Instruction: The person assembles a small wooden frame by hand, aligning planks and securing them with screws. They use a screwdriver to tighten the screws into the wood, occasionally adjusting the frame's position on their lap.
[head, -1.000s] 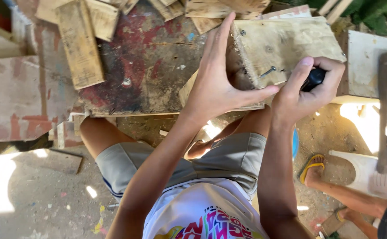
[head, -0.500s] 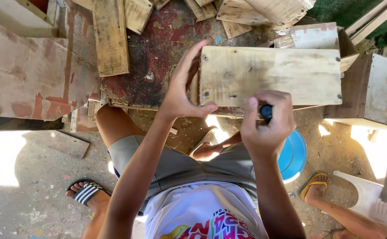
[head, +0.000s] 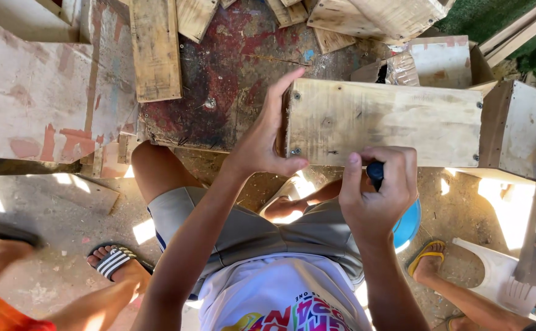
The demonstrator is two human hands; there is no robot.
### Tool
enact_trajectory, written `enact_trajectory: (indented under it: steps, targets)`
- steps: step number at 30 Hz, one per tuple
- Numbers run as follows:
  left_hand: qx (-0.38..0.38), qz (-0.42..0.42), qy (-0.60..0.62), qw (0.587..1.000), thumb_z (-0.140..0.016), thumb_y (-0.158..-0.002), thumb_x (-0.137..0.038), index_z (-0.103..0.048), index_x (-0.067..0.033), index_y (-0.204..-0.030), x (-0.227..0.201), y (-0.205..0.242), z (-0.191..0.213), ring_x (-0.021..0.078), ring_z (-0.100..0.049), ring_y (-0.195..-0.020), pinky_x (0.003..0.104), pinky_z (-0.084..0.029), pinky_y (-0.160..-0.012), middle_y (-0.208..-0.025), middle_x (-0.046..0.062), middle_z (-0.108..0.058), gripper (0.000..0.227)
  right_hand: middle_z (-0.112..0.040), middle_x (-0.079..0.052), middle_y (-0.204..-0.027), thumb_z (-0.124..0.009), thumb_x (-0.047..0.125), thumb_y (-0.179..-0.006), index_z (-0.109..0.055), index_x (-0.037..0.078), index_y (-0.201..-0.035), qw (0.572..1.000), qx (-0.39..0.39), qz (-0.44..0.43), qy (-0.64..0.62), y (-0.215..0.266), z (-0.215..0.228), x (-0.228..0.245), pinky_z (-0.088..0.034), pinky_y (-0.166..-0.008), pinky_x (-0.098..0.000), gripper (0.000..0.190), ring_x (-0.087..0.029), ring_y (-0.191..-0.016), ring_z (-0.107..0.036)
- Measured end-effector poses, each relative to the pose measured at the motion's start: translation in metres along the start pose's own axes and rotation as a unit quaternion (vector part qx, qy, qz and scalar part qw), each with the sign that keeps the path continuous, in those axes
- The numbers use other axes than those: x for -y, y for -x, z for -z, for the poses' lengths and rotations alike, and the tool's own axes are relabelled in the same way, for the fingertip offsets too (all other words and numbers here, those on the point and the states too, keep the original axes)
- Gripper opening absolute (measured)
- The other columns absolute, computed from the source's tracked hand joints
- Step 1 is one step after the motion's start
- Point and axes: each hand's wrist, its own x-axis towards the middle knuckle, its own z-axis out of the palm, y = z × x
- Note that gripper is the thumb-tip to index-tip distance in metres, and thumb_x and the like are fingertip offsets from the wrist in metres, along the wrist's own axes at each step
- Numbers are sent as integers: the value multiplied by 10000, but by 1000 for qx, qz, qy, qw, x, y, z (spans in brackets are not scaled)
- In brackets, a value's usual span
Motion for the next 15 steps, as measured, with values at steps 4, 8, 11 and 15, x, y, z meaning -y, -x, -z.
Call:
enact_trajectory:
  steps: [4, 8, 11, 15]
  targets:
    - [-2, -2, -13, 1000, -793, -628, -630, -320, -97, -1569, 7, 2, -7, 363, -318, -1467, 620, -193, -1264, -1533, 177, -408, 1181, -590, -154, -858, -700, 98, -1045, -598, 11, -918, 997, 52, -57, -32, -8, 12, 8, -466, -736, -438, 185, -415, -810, -640]
    - [39, -6, -85, 996, -578, -808, -688, -265, -134, -1531, -18, -1, 3, 263, -426, -1372, 484, -356, -1225, -1476, 116, -424, 964, -502, -79, -775, -476, 189, -1196, -491, 76, -943, 971, 10, -174, -162, -47, 42, 6, -394, -634, -302, 278, -180, -666, -483]
    - [47, -2, -73, 996, -562, -814, -706, -218, -111, -1553, -21, 1, 0, 306, -376, -1425, 559, -323, -1274, -1534, 142, -352, 1009, -113, -21, -721, -417, 396, -1046, -244, 222, -926, 894, 0, -172, -414, -101, 42, 3, -162, -597, -349, 273, -170, -604, -104]
    - [46, -1, -62, 997, -488, -870, -773, -125, -32, -1596, -27, 0, -1, 342, -275, -1566, 547, -236, -1353, -1650, 183, -219, 1100, -96, 20, -612, -491, 376, -959, -361, 247, -787, 769, 110, -152, -611, -158, 2, 29, -114, -529, -353, 250, -140, -499, -99]
